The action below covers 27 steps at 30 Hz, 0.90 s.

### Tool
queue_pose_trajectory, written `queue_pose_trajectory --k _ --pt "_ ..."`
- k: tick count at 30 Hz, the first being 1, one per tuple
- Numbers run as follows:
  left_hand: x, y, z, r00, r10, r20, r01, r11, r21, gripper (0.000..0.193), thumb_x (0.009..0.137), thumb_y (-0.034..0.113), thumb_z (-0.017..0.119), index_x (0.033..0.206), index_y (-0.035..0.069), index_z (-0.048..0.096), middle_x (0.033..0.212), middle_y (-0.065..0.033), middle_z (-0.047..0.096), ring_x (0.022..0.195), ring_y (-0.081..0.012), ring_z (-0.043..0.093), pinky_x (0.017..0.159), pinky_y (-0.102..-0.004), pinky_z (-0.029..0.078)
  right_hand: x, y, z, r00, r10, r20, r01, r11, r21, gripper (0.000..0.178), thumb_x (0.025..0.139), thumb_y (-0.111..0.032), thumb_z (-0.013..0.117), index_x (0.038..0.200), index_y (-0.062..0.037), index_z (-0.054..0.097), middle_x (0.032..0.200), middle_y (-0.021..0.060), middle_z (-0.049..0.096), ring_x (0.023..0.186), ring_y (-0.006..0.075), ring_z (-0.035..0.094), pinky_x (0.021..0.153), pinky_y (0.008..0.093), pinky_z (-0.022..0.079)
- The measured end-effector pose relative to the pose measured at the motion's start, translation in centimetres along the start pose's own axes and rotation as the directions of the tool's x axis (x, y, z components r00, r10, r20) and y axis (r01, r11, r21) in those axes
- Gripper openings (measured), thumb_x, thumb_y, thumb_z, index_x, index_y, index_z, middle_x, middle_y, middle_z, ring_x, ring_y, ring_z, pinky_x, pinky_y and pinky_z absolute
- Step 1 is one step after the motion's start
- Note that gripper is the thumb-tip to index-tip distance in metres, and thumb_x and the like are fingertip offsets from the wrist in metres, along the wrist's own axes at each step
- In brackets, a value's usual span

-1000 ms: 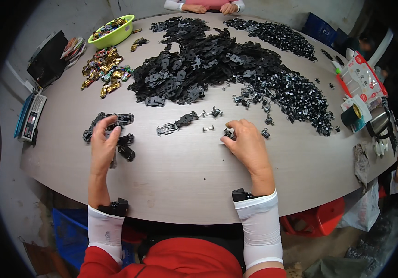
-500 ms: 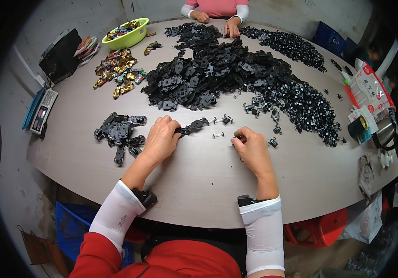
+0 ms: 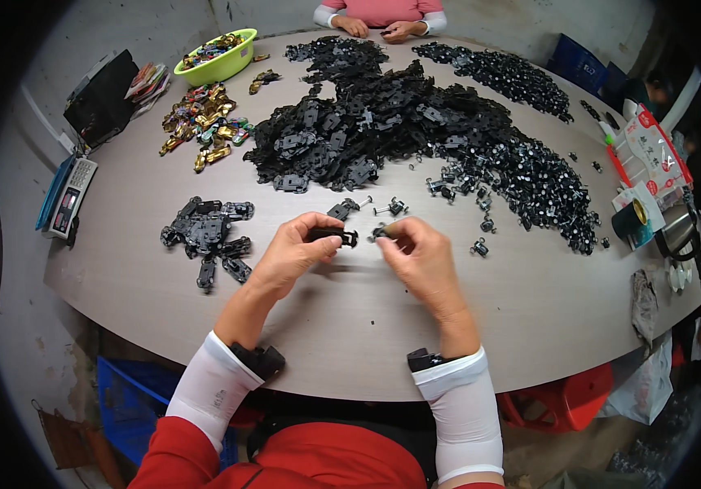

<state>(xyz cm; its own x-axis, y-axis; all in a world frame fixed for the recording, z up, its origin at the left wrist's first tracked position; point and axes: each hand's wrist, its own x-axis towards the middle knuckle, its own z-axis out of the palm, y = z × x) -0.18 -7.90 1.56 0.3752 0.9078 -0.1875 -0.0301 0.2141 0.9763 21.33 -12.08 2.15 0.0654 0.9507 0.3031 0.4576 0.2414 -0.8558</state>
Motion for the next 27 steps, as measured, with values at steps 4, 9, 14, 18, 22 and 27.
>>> queue_pose_trajectory --k 4,9,14,18,22,27 --pt "0.0 -1.0 1.3 1.000 0.019 0.004 -0.018 0.991 -0.136 0.034 0.088 0.007 0.072 0.120 0.002 0.059 0.099 -0.0016 0.063 0.084 -0.0068 0.059 0.075 -0.0215 0.050 -0.1 0.0 1.5 0.999 -0.034 0.040 0.035 0.999 -0.022 0.013 0.081 -0.009 0.075 0.086 0.0004 0.066 0.076 0.0092 0.069 0.063 0.0139 0.065 0.059 0.0271 0.052" --pt "0.4 -2.4 1.8 0.998 -0.064 -0.005 0.058 0.929 -0.365 0.028 0.091 0.006 0.069 0.117 0.002 0.060 0.101 -0.0039 0.065 0.089 -0.0114 0.064 0.079 -0.0263 0.056 -0.4 0.1 1.8 0.999 0.014 0.031 -0.012 0.999 -0.034 0.014 0.081 -0.009 0.075 0.083 0.0010 0.065 0.075 0.0097 0.070 0.063 0.0149 0.067 0.060 0.0276 0.054" --pt "0.3 -2.2 2.0 0.994 -0.055 -0.093 0.027 0.961 -0.275 0.022 0.091 0.007 0.068 0.111 0.001 0.062 0.101 -0.0057 0.067 0.089 -0.0142 0.067 0.078 -0.0292 0.059 -0.3 -0.3 2.0 1.000 -0.002 -0.021 0.001 0.999 -0.049 0.013 0.081 -0.008 0.075 0.083 0.0009 0.065 0.075 0.0093 0.070 0.062 0.0147 0.067 0.059 0.0271 0.054" --pt "0.2 -2.2 2.1 0.995 -0.074 -0.066 0.048 0.944 -0.327 0.021 0.092 0.008 0.067 0.111 0.001 0.062 0.101 -0.0062 0.068 0.089 -0.0145 0.067 0.081 -0.0306 0.058 -0.4 -0.8 1.9 1.000 -0.025 0.005 0.025 0.999 -0.040 0.013 0.081 -0.007 0.075 0.084 0.0013 0.065 0.074 0.0088 0.069 0.063 0.0141 0.067 0.060 0.0267 0.054" --pt "0.2 -2.0 1.8 0.991 -0.132 -0.011 0.112 0.879 -0.464 0.022 0.093 0.008 0.066 0.113 0.000 0.062 0.104 -0.0064 0.068 0.091 -0.0151 0.067 0.088 -0.0339 0.057 -0.4 -0.2 2.4 0.997 0.053 0.056 -0.053 0.999 0.004 0.013 0.082 -0.007 0.074 0.085 0.0022 0.065 0.075 0.0089 0.070 0.064 0.0127 0.067 0.060 0.0264 0.053" --pt "0.1 -2.4 2.1 0.999 0.014 0.029 0.001 0.892 -0.452 0.028 0.093 0.005 0.064 0.121 -0.001 0.060 0.108 -0.0069 0.067 0.099 -0.0159 0.065 0.093 -0.0349 0.055 -0.3 -0.2 2.4 0.990 0.133 0.039 -0.136 0.987 0.085 0.012 0.083 -0.007 0.073 0.085 0.0023 0.066 0.076 0.0092 0.071 0.065 0.0113 0.066 0.060 0.0255 0.053"
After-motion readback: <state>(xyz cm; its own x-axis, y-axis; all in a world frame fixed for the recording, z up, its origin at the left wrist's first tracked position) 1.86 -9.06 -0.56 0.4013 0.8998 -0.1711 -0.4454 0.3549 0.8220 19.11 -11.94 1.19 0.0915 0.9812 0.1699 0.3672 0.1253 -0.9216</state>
